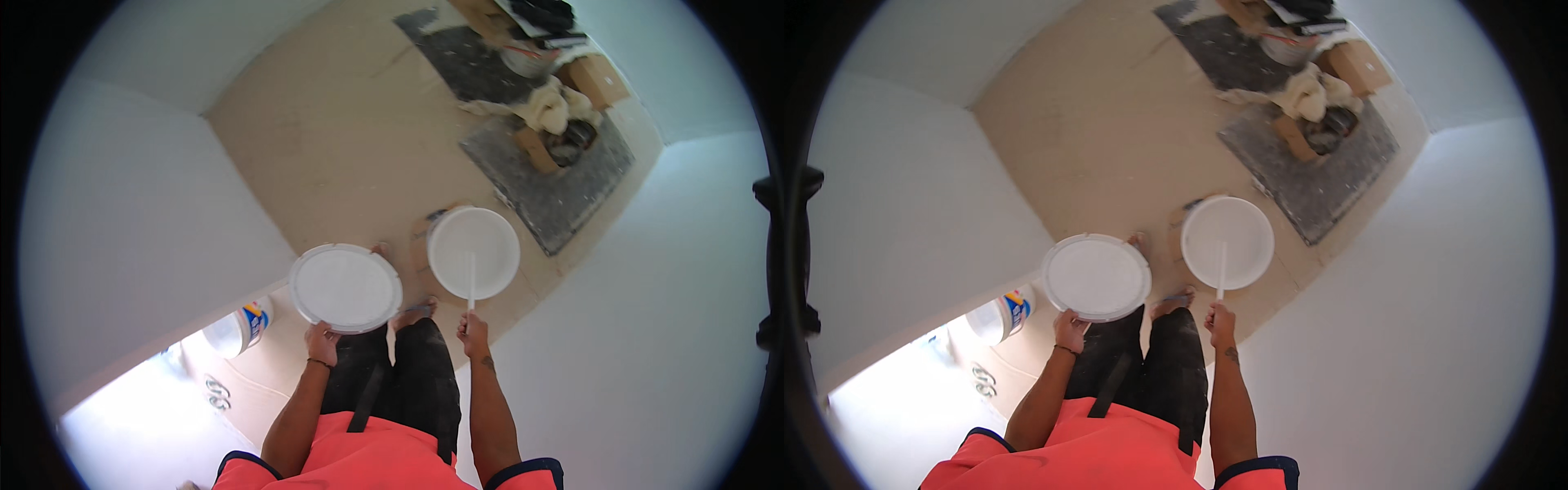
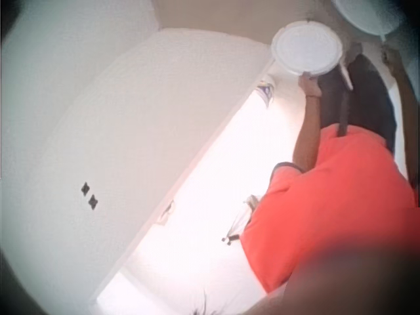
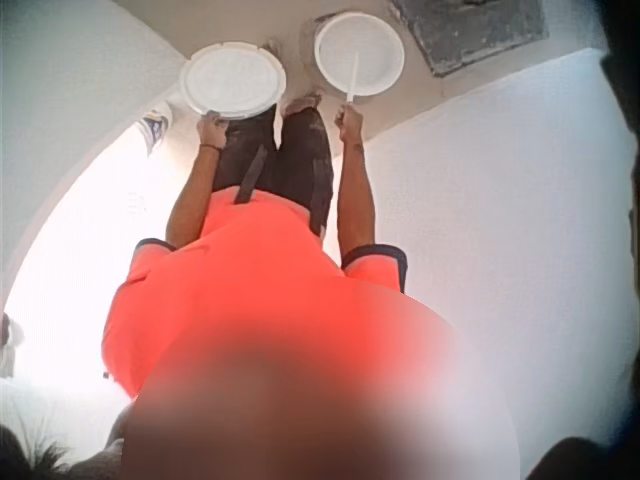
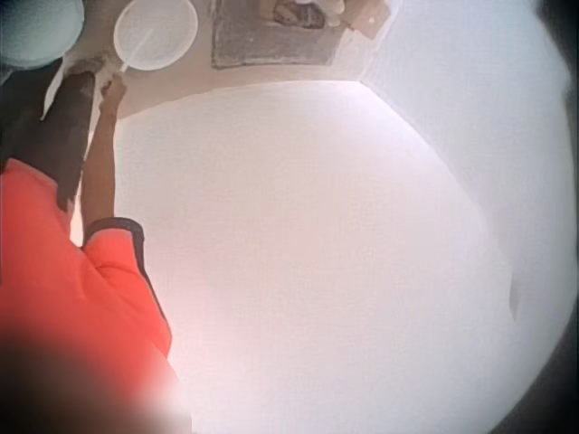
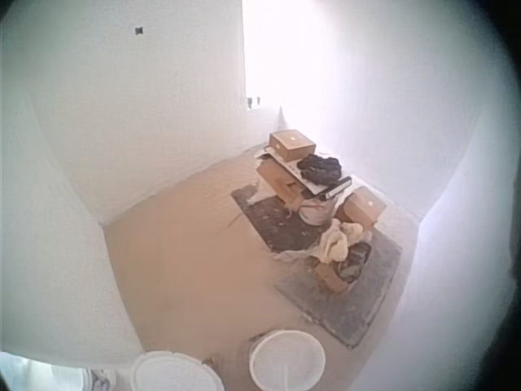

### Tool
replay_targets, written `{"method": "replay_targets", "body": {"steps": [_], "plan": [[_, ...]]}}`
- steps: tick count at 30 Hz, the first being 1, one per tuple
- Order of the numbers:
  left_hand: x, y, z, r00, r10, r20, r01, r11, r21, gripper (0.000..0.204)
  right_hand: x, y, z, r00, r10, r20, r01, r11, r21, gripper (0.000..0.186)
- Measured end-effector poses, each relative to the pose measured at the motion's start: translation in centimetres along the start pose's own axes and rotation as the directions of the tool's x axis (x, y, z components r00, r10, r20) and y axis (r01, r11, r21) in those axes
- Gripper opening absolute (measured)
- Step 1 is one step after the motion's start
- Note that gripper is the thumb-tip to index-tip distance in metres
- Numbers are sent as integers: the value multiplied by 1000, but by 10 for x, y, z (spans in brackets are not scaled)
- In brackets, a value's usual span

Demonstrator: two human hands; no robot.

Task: The person opens paint buckets, retrieves a stir stick, and stirs white paint in a bucket. They then pour some paint into a second bucket and continue stirring. The person also briefly handles a bag hanging on the wall.

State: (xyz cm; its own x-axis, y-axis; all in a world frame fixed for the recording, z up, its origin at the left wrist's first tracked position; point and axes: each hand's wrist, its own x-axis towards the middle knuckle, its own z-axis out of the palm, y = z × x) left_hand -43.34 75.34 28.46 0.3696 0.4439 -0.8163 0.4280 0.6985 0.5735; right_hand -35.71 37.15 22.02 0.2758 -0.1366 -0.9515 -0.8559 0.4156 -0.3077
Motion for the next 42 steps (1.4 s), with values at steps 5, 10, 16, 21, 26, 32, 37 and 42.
{"method": "replay_targets", "body": {"steps": [5, 10, 16, 21, 26, 32, 37, 42], "plan": [[-41, 19, -48, 984, -36, 176, 53, 995, -90, 27, -10, 16, -18, 979, -42, 199, 18, 992, 122, 25], [-65, 28, -117, 977, -153, 149, 176, 971, -160, 30, -43, 37, -39, 956, -175, 237, 178, 984, 7, 23], [-93, -2, -238, 961, -250, -121, 193, 914, -355, 43, -104, 66, -47, 875, -212, 435, 444, 710, -546, 25], [-126, -28, -398, 909, -237, -342, -19, 798, -603, 31, -171, 135, 22, 779, -67, 623, 579, 457, -675, 31], [-152, -47, -581, 810, -223, -542, -297, 642, -707, 33, -242, 267, 158, 678, 105, 727, 647, 386, -658, 33], [-221, -75, -737, 677, -335, -655, -523, 407, -749, 42, -320, 444, 344, 623, 217, 751, 688, 304, -659, 28], [-255, -117, -796, 566, -451, -690, -649, 274, -710, 45, -355, 555, 466, 617, 188, 764, 761, 104, -640, 21], [-265, -155, -804, 465, -594, -657, -716, 183, -673, 53, -347, 613, 548, 694, 301, 654, 640, 158, -752, 23]]}}
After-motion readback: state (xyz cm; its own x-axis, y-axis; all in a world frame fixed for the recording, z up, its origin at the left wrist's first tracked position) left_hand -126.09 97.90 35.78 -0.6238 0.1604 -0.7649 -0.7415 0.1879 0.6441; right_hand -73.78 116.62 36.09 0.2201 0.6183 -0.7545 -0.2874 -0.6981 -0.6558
